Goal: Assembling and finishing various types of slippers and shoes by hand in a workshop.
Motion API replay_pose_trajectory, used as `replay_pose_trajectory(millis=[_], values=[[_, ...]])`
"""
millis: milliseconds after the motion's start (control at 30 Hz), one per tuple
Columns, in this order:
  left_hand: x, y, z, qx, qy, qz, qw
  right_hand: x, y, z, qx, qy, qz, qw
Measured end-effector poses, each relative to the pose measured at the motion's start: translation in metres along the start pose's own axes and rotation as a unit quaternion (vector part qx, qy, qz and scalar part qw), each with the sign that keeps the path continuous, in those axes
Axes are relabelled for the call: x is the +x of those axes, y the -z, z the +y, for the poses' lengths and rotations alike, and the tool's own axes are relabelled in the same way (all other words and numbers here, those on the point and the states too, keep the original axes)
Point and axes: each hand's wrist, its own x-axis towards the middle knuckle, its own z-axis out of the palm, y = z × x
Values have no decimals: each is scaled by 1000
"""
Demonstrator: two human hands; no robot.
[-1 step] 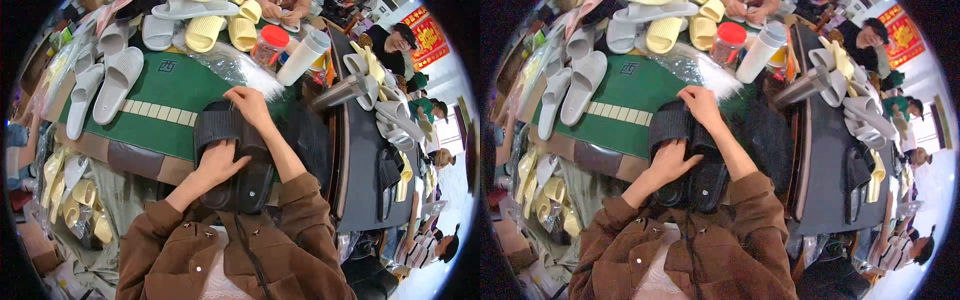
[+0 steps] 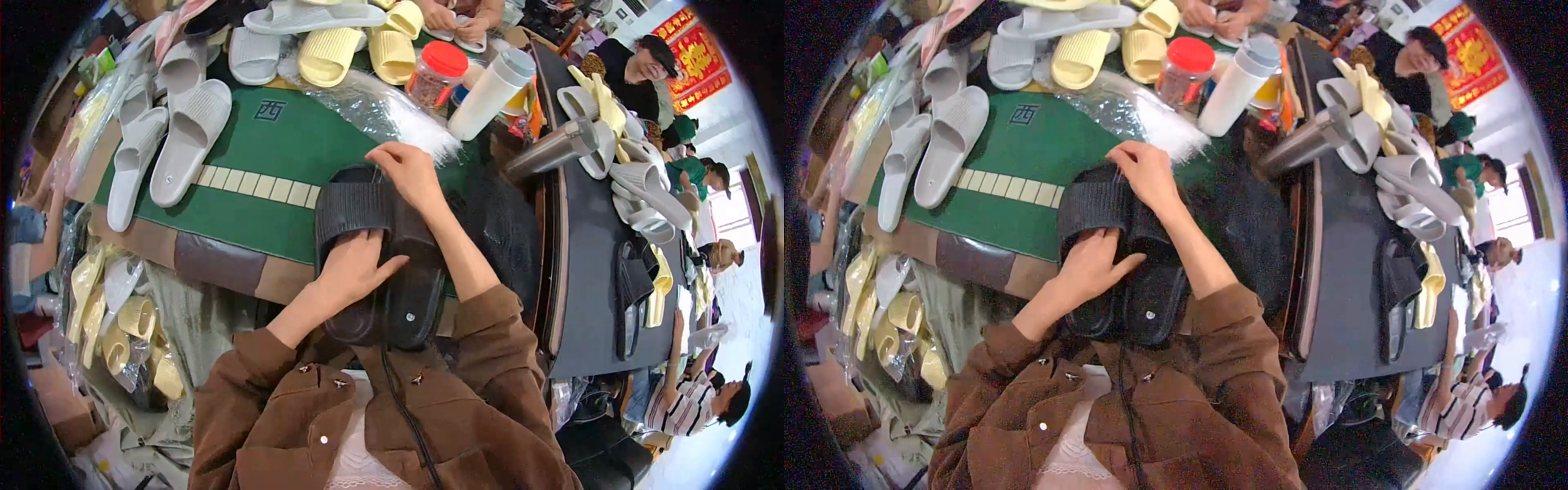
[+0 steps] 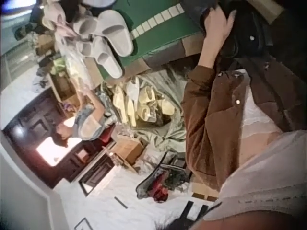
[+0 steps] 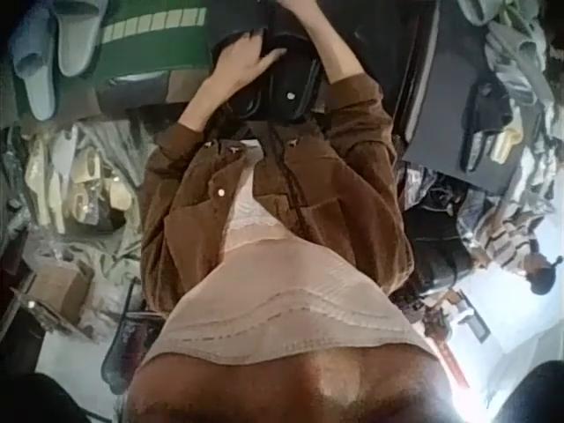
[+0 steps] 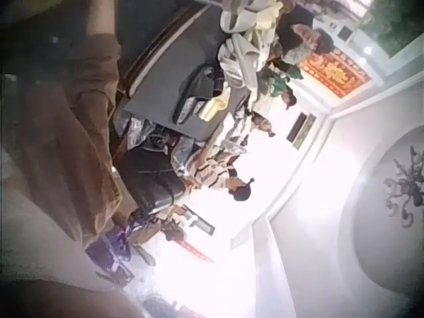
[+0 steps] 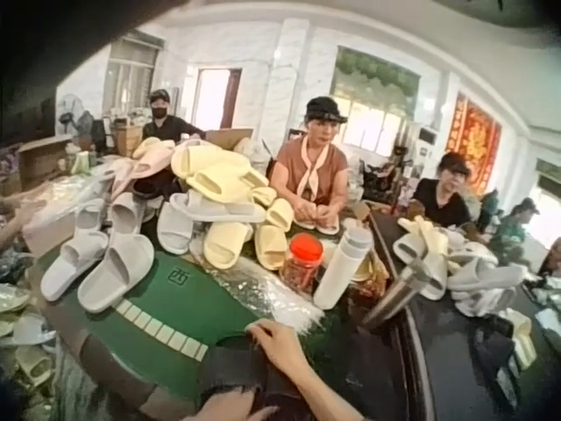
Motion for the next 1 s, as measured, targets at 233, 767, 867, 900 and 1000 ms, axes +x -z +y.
replay_pose_trajectory(millis=[233, 767, 867, 900, 1000], values=[[-26, 45, 26, 4, -144, 93, 985, -25, 18, 1, 190, -47, 51, 979], [105, 19, -15, -388, -16, 71, 919, -37, 2, 12, 359, -50, 206, 909], [101, 22, -7, -381, -7, 130, 915, -38, 2, 15, 330, -53, 185, 924], [99, 23, -7, -362, 5, 147, 921, -35, -1, 7, 362, -9, 234, 902], [99, 21, -12, -373, 10, 184, 909, -36, -1, 9, 432, 18, 255, 865]])
